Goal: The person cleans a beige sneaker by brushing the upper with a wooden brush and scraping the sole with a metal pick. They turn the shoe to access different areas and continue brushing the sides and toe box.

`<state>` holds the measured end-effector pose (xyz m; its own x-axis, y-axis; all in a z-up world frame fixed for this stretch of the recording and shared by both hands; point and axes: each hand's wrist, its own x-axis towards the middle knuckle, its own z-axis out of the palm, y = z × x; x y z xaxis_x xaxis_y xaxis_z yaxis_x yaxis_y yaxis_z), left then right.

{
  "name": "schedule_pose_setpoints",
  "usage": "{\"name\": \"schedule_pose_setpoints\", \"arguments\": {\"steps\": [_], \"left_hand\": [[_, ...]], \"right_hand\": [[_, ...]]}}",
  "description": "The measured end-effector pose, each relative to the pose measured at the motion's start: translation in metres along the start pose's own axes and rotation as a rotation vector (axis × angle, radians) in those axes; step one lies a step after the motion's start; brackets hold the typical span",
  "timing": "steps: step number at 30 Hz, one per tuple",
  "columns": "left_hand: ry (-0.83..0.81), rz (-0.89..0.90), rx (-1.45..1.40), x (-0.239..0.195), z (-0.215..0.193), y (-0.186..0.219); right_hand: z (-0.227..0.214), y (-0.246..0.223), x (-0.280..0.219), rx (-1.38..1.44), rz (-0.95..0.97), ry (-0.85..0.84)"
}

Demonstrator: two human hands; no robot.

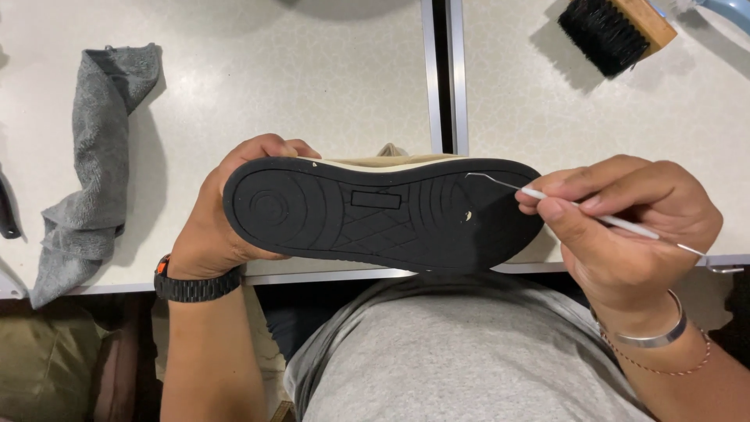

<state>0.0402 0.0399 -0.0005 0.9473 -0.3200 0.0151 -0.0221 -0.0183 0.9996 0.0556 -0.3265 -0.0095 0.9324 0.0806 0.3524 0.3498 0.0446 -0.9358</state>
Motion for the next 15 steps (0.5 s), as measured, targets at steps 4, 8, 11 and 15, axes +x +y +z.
{"name": "schedule_pose_setpoints", "arguments": {"steps": [4, 8, 11, 15], "left_hand": [[0.008, 0.020, 0.044, -0.001, 0.000, -0.001], [-0.001, 0.021, 0.045, 0.001, 0.002, 0.000], [0.004, 0.029, 0.020, 0.000, 0.002, -0.001], [0.006, 0.035, 0.022, 0.000, 0.000, -0.003]], "right_hand": [[0.002, -0.002, -0.010, -0.046, -0.020, 0.017], [0.006, 0.003, -0.014, -0.079, -0.073, 0.045], [0.008, 0.007, -0.014, -0.100, -0.127, 0.038], [0.008, 0.011, -0.014, -0.202, -0.240, 0.016]]}}
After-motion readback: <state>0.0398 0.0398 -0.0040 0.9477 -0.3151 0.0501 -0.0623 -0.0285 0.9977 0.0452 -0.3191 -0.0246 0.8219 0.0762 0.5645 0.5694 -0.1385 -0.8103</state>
